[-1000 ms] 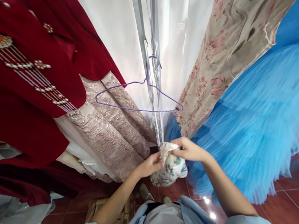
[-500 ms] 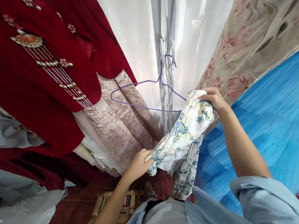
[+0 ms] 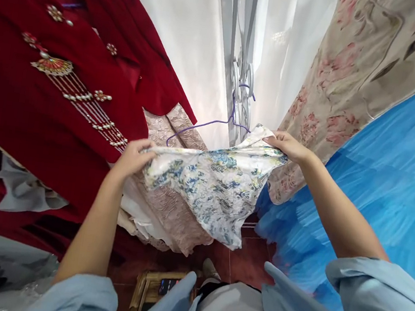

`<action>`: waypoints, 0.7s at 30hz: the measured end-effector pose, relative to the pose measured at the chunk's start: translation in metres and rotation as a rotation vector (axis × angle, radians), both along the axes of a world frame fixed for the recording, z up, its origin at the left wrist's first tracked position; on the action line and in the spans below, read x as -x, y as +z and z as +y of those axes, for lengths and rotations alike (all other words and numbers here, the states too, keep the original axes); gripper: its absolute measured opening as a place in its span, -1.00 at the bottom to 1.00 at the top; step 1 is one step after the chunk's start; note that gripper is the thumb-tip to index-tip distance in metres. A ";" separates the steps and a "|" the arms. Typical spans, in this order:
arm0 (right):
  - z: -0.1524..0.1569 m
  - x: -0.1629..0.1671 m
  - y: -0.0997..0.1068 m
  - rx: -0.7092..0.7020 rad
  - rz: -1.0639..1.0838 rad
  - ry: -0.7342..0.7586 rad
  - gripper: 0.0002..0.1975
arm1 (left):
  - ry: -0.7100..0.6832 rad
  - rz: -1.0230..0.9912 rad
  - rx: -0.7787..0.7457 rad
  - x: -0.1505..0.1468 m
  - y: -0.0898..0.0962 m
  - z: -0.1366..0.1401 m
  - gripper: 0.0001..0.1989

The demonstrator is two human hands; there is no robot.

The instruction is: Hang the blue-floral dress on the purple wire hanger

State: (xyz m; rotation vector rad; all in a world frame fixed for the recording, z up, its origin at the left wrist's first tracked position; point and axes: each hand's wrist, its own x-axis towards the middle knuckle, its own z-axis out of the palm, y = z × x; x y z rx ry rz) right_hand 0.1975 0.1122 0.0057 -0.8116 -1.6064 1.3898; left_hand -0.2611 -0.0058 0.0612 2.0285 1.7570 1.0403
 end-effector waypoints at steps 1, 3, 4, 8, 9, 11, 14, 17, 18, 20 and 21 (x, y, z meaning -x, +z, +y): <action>-0.001 0.000 0.002 -0.014 -0.016 -0.019 -0.56 | 0.022 0.014 -0.059 -0.001 0.013 0.022 -0.94; -0.001 0.001 0.001 -0.028 -0.044 -0.078 -0.57 | 0.021 -0.064 -0.244 -0.015 0.033 0.064 -0.89; 0.000 0.002 -0.001 -0.039 -0.057 -0.119 -0.58 | -0.023 -0.120 -0.327 -0.027 0.039 0.082 -0.78; -0.001 0.004 -0.018 -0.154 -0.121 -0.401 -0.67 | -0.156 -0.067 -0.399 -0.073 0.034 0.102 -0.37; -0.003 0.004 -0.023 -0.179 -0.137 -0.514 -0.68 | -0.134 -0.021 -0.371 -0.081 0.027 0.095 -0.34; -0.010 0.003 -0.031 -0.202 -0.175 -0.737 -0.74 | -0.049 0.027 -0.288 -0.094 0.009 0.075 -0.37; -0.018 0.002 -0.031 -0.196 -0.253 -0.813 -0.70 | 0.028 0.091 -0.211 -0.108 -0.008 0.043 -0.61; -0.019 0.004 -0.011 -0.187 -0.280 -0.771 -0.55 | 0.022 0.169 -0.264 -0.116 -0.006 0.024 -0.77; -0.019 0.006 0.001 -0.200 -0.277 -0.773 -0.54 | 0.039 0.180 -0.288 -0.116 -0.004 0.022 -0.78; -0.024 0.013 0.027 -0.256 -0.274 -0.747 -0.53 | 0.112 0.186 -0.319 -0.109 -0.004 0.023 -0.78; -0.030 0.017 0.039 -0.285 -0.271 -0.691 -0.53 | 0.149 0.187 -0.325 -0.103 -0.007 0.025 -0.78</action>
